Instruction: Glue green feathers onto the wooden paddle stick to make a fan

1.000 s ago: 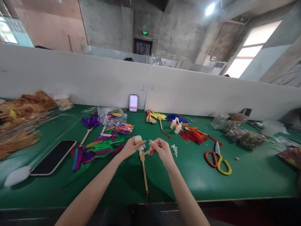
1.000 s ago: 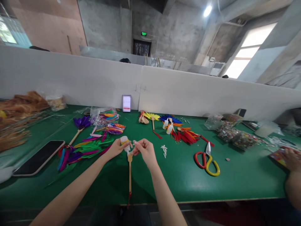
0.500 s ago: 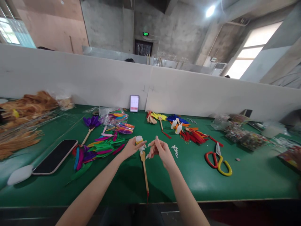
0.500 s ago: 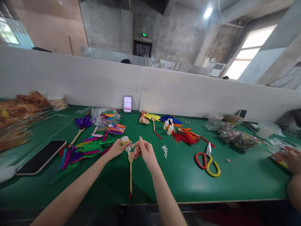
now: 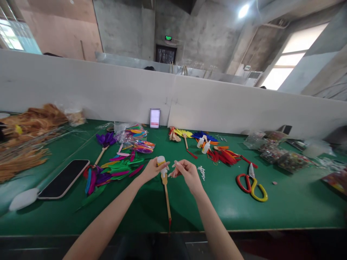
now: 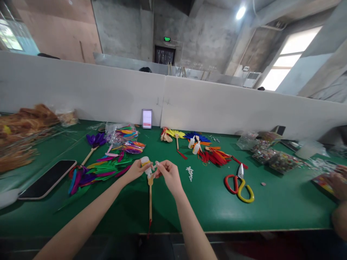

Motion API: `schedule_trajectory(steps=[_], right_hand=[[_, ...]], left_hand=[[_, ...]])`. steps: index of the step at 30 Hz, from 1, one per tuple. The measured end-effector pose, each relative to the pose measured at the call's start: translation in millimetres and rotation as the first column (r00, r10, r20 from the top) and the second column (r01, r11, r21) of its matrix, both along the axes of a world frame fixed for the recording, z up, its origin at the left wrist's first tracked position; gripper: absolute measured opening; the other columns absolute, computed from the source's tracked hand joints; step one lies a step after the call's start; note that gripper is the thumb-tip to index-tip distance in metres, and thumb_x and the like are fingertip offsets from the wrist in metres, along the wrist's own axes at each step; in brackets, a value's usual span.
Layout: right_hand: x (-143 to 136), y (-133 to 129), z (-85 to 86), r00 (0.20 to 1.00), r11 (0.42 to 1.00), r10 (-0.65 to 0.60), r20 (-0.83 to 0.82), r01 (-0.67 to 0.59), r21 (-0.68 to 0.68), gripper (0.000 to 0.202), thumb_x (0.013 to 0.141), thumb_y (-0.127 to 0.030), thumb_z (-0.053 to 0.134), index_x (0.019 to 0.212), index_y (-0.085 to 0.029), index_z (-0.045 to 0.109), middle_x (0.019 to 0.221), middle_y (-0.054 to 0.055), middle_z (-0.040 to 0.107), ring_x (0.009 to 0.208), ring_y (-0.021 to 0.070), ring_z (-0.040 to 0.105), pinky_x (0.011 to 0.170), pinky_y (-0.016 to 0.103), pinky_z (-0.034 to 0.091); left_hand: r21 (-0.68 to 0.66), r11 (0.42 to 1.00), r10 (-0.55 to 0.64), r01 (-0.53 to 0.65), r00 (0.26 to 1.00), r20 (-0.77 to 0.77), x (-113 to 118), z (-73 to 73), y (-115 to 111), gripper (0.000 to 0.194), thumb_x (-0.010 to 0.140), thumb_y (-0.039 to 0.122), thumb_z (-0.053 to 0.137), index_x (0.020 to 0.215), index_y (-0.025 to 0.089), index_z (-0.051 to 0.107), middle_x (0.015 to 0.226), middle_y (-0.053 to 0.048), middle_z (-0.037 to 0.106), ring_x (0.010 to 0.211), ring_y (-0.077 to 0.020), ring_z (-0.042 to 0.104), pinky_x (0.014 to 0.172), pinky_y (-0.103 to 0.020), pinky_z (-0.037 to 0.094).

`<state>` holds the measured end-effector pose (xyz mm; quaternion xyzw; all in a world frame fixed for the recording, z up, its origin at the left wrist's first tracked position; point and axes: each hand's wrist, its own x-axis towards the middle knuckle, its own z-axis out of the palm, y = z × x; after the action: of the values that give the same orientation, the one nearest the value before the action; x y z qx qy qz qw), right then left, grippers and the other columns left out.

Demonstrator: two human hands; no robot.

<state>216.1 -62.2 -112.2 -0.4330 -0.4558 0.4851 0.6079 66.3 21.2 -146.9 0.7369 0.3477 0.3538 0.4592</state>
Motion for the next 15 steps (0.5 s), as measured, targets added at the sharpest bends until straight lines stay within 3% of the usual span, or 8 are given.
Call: schedule_trajectory(steps=[7,11,15], right_hand=[[6.9,0.9,4.6,0.999,0.999,-0.050,0.019,0.050,-0.005,0.049,0.079,-0.066,0.049,0.063,-0.020,0.055,0.048,-0.001,0.060,0.045,0.0164,0.062,0.047,0.028,0.050],[14.5,5.0,-4.9,0.983,0.988,-0.153,0.098,0.151,0.022,0.039,0.075,-0.059,0.061,0.070,-0.021,0.058,0.050,-0.002,0.060,0.047,0.0152,0.061,0.049,0.026,0.049],[18.5,13.3,-17.6,0.958,0.978,-0.210,0.195,0.206,0.043,0.048,0.084,-0.061,0.046,0.061,-0.021,0.059,0.051,0.002,0.061,0.049,0.0163,0.061,0.052,0.029,0.050]], left_hand=[[0.050,0.998,-0.033,0.034,0.999,-0.030,0.6,0.2,4.7,0.046,0.079,0.055,0.055,0.067,0.013,0.068,0.064,-0.006,0.067,0.058,-0.0150,0.059,0.056,-0.023,0.044],[0.080,0.996,-0.032,0.037,0.998,-0.060,1.9,-1.1,4.4,0.042,0.080,0.051,0.055,0.068,0.014,0.067,0.067,-0.005,0.069,0.061,-0.0156,0.061,0.059,-0.023,0.045],[0.125,0.992,-0.024,0.035,0.995,-0.093,5.1,-4.6,5.2,0.039,0.079,0.050,0.058,0.065,0.014,0.064,0.062,-0.003,0.066,0.056,-0.0146,0.059,0.057,-0.023,0.044]])
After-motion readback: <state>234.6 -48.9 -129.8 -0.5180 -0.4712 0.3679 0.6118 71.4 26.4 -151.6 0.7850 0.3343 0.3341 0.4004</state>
